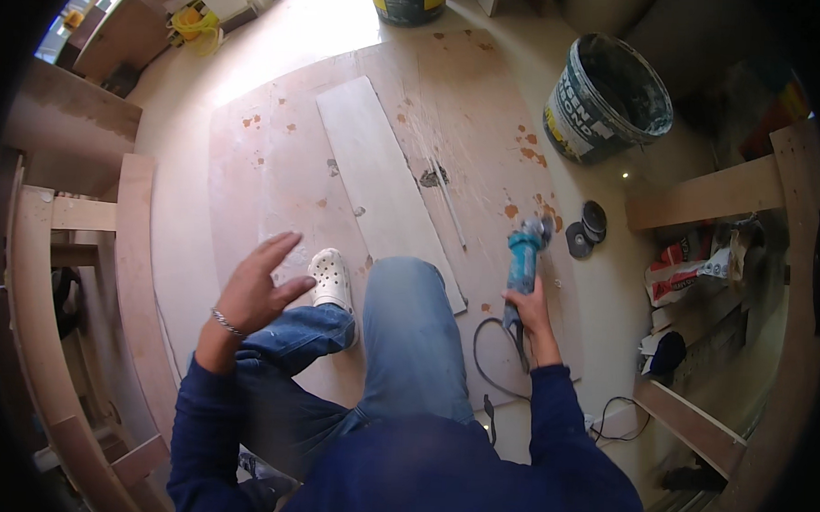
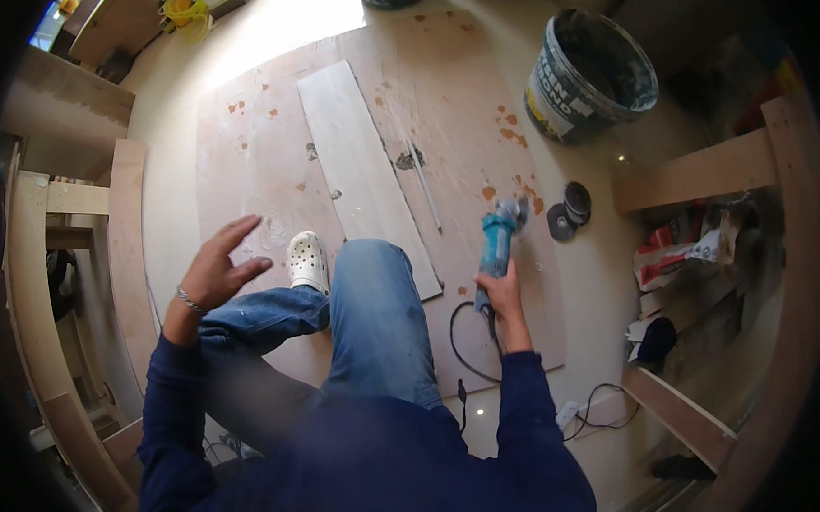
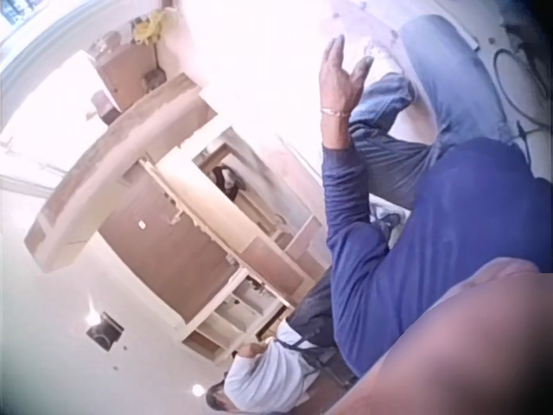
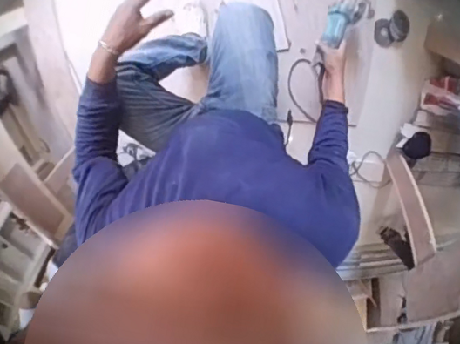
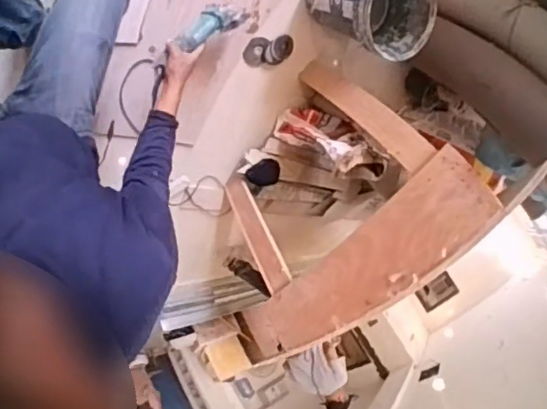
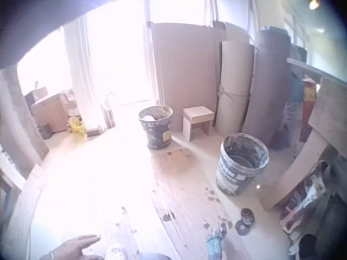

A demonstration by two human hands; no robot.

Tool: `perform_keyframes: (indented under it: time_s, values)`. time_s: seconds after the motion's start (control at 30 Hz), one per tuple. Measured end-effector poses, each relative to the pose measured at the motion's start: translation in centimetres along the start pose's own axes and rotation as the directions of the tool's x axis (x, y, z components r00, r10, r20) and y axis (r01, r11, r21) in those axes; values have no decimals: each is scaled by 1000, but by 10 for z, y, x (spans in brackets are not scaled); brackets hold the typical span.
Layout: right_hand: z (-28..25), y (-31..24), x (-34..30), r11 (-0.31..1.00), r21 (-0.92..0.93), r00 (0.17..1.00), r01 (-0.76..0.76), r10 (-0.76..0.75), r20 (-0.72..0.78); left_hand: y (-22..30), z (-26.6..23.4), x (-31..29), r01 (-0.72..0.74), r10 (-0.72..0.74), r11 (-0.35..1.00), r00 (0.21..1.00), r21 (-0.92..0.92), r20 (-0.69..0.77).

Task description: The person uses an angle grinder to cut a rectangular tile on the floor, then moves to a bathroom area to apply adhesive and install the tile on a wall. The person spreads adhesive with a trowel, positions the tile, and taps it into place.

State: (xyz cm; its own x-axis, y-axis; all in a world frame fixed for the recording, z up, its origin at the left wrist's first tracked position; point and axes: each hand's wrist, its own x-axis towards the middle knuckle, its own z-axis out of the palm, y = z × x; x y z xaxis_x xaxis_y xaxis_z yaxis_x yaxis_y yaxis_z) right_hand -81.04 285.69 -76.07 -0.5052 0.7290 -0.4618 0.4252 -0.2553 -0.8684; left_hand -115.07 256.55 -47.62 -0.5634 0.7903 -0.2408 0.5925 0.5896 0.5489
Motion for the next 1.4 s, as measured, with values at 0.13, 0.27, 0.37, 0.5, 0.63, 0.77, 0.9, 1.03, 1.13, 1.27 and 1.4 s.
perform_keyframes:
  time_s: [0.13,0.27,0.37,0.5,0.63,0.77,0.9,1.03,1.13,1.27,1.4]
  values:
    - [14,-6,68,761,-648,977,39,-166,-136,23,-21,-12,69,-69,998,997,-8,25]
    - [33,-9,132,525,-851,933,-1,-305,-189,34,-21,-12,66,-65,998,995,-6,73]
    - [35,3,168,374,-927,882,18,-442,-161,25,-10,-1,78,-71,994,993,-73,92]
    - [49,-3,191,422,-906,893,12,-412,-180,-5,9,19,188,-156,969,969,-160,193]
    - [68,-4,215,538,-843,885,-2,-391,-252,-3,0,55,27,-36,999,965,35,261]
    - [77,-8,213,490,-870,892,-60,-366,-267,24,-34,114,-127,103,992,896,27,432]
    - [81,-9,216,452,-890,897,-66,-363,-251,16,-53,164,-223,213,973,799,-52,562]
    - [83,-11,218,433,-893,924,-123,-278,-262,-13,-66,218,-206,258,966,780,-155,571]
    - [82,-12,219,414,-899,922,-141,-276,-272,-32,-75,248,-201,280,959,783,-200,556]
    - [81,-15,225,436,-892,922,-119,-284,-262,-45,-84,270,-181,298,948,792,-261,533]
    - [83,-18,228,446,-885,924,-130,-269,-271,-45,-90,279,-163,267,958,804,-235,531]
